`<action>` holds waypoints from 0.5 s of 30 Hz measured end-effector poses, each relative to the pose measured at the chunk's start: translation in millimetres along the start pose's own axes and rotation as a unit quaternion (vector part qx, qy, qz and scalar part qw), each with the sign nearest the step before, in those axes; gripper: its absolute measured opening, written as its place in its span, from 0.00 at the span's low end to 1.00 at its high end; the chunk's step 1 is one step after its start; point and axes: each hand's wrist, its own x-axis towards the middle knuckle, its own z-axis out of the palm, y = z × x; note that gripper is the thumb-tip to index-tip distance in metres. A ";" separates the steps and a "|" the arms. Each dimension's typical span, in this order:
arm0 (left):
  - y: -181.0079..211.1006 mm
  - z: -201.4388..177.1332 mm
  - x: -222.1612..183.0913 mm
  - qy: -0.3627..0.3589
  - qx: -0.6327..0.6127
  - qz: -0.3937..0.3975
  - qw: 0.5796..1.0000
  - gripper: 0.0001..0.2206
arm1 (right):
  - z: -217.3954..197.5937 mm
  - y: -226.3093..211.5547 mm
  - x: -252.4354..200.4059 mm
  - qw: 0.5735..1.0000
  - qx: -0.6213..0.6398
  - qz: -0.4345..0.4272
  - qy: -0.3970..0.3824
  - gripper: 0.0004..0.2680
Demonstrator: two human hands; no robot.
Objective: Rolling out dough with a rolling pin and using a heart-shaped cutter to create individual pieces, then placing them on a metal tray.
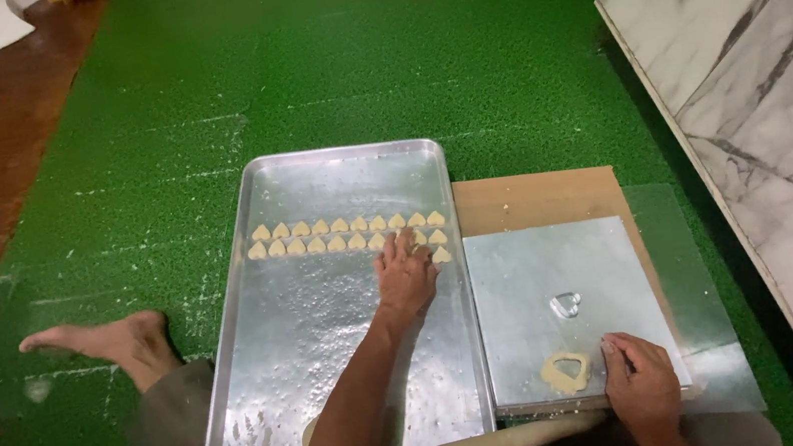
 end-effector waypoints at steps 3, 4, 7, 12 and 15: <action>-3.7 4.5 -0.4 -0.001 -0.006 -0.004 1.000 0.12 | 0.1 -2.8 -0.5 1.000 0.006 -0.015 0.007 0.06; -3.6 3.9 0.4 0.002 -0.004 0.001 1.000 0.11 | -0.1 -3.7 0.0 0.999 0.010 -0.027 0.017 0.06; -4.6 -0.9 1.8 -0.005 -0.016 0.000 1.000 0.11 | 1.6 -1.0 -0.4 1.000 0.001 -0.012 0.002 0.07; -9.4 -5.4 -0.8 -0.021 -0.027 0.002 0.999 0.14 | 0.7 0.8 0.1 0.998 -0.013 0.043 -0.040 0.08; -7.5 -58.6 -16.4 0.036 -0.038 0.089 0.995 0.12 | 31.4 28.9 -12.9 0.996 0.028 0.070 -0.052 0.10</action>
